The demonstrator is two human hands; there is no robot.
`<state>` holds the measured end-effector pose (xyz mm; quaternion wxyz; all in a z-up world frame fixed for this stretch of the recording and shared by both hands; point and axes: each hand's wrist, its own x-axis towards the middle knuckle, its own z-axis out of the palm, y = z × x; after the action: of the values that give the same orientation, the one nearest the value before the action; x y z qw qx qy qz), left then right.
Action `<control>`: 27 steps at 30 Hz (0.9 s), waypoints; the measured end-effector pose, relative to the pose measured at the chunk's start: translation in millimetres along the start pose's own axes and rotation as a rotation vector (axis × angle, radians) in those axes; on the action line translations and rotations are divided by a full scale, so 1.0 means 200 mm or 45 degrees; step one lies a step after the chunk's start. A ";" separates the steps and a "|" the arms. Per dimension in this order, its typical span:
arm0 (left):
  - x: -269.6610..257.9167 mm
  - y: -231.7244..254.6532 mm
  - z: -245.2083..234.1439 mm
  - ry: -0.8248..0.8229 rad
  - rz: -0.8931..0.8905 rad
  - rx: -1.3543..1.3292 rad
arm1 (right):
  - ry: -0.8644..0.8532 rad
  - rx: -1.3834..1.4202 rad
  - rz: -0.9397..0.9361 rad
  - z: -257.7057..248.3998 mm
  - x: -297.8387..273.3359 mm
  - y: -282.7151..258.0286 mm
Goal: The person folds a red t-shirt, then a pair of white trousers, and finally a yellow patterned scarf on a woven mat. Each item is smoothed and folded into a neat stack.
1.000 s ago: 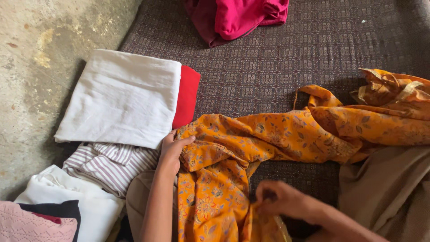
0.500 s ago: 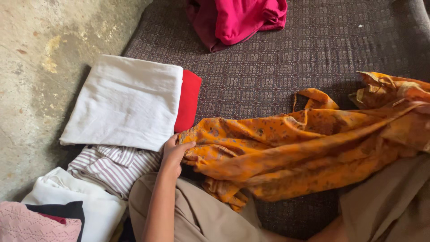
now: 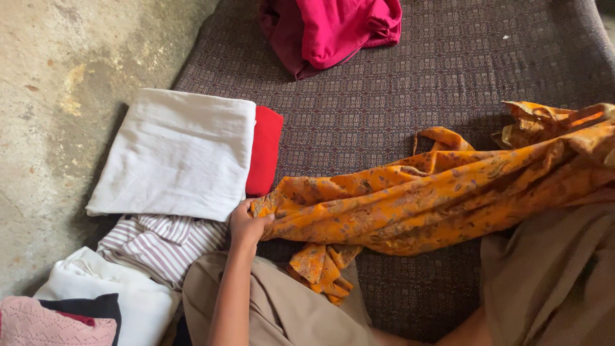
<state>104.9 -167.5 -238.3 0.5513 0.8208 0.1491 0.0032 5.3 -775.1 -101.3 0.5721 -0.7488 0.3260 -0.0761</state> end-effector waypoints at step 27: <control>-0.49 0.46 0.05 -0.276 0.976 0.384 | 0.572 -0.835 -0.258 -0.03 0.34 0.42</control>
<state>34.1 -232.3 -143.5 0.3965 0.8840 -0.2269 0.0998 21.8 -830.0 -193.2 0.2071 -0.8846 0.3743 -0.1857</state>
